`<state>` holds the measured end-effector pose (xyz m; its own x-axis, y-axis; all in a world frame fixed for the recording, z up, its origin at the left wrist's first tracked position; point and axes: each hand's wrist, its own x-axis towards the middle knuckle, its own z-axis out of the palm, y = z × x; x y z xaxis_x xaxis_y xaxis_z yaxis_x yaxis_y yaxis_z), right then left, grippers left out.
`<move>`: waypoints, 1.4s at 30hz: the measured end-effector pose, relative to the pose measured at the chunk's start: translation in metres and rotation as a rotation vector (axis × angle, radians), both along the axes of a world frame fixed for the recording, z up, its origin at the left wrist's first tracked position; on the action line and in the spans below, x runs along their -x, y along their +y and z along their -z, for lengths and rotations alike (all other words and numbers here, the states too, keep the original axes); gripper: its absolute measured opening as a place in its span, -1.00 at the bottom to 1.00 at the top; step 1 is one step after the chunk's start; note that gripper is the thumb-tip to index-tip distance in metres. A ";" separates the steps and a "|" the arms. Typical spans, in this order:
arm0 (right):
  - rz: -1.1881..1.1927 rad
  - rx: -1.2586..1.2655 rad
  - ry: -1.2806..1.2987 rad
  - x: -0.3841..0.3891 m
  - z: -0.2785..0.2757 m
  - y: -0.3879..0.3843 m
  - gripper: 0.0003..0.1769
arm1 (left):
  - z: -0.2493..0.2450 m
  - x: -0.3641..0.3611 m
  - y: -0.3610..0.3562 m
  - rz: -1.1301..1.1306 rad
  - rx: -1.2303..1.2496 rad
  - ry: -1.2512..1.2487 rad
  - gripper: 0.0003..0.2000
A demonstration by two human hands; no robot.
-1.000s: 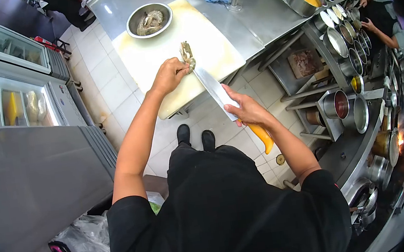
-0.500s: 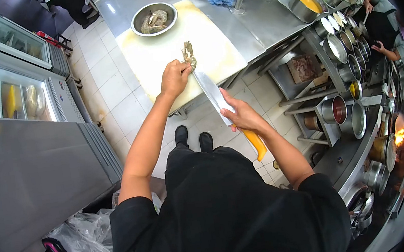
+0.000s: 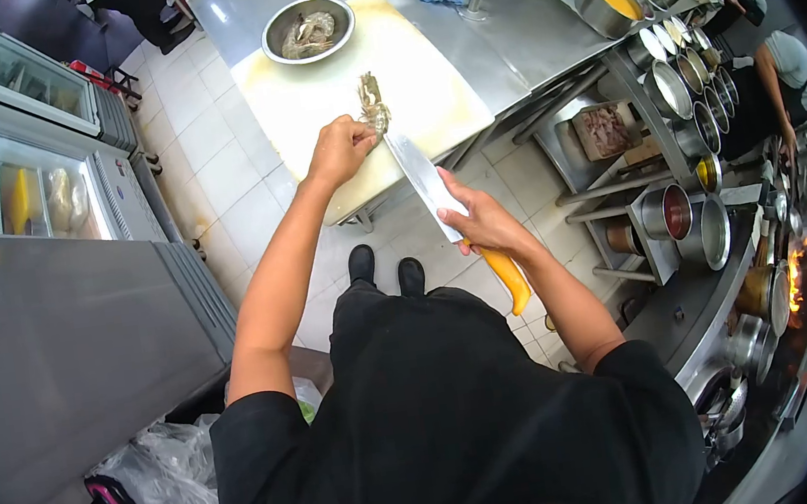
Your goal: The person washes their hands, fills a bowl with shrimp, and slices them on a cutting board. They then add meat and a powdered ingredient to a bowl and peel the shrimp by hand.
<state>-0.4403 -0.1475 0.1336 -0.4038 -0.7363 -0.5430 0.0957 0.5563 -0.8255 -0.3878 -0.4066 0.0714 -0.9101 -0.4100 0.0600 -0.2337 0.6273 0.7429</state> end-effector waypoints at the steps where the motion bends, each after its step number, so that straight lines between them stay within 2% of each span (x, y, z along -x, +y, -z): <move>1: 0.004 0.001 0.000 0.000 0.001 0.002 -0.28 | -0.001 -0.001 0.001 -0.014 -0.001 -0.003 -0.85; 4: -0.018 0.005 0.024 0.001 0.002 0.010 -0.27 | 0.002 -0.002 -0.004 0.002 -0.005 -0.002 -0.86; 6: -0.069 -0.092 0.053 0.005 -0.008 0.010 -0.26 | 0.002 0.000 -0.006 0.031 -0.011 0.007 -0.86; 12: -0.030 0.044 0.047 0.005 0.002 0.007 -0.26 | -0.002 0.002 -0.008 0.071 -0.024 -0.023 -0.86; 15: -0.094 -0.097 0.045 0.010 -0.009 0.017 -0.27 | -0.002 0.002 -0.011 0.083 0.009 -0.026 -0.86; 20: -0.090 -0.053 0.046 0.008 -0.004 0.007 -0.27 | -0.005 0.003 -0.011 0.122 0.017 -0.030 -0.86; 24: -0.036 0.004 -0.010 0.001 0.002 0.008 -0.28 | 0.001 0.001 -0.006 0.072 0.014 0.021 -0.87; 28: -0.048 -0.051 -0.001 -0.003 -0.006 0.007 -0.26 | 0.006 0.001 0.000 -0.018 0.038 0.008 -0.86; 30: -0.003 0.036 -0.025 -0.005 0.004 0.001 -0.28 | 0.005 -0.001 0.001 -0.053 0.037 0.005 -0.86; 32: -0.018 -0.007 -0.026 -0.003 0.001 0.002 -0.28 | 0.002 -0.004 0.001 -0.088 -0.084 -0.036 -0.84; 34: -0.028 -0.048 -0.027 -0.002 0.002 0.002 -0.28 | -0.005 -0.004 -0.001 -0.082 -0.081 -0.058 -0.84; 37: 0.001 0.043 -0.028 -0.003 0.005 0.006 -0.25 | -0.002 -0.002 0.001 -0.087 -0.081 -0.083 -0.83; 39: -0.081 -0.064 0.001 -0.001 -0.005 0.011 -0.25 | 0.001 -0.002 -0.001 -0.097 -0.076 -0.085 -0.83; 42: -0.050 -0.023 0.052 -0.002 0.005 0.001 -0.26 | 0.000 -0.002 0.000 -0.070 -0.079 -0.062 -0.84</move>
<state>-0.4386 -0.1468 0.1284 -0.3948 -0.7441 -0.5390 0.0248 0.5778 -0.8158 -0.3862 -0.4070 0.0714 -0.8800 -0.4741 -0.0306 -0.3222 0.5482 0.7718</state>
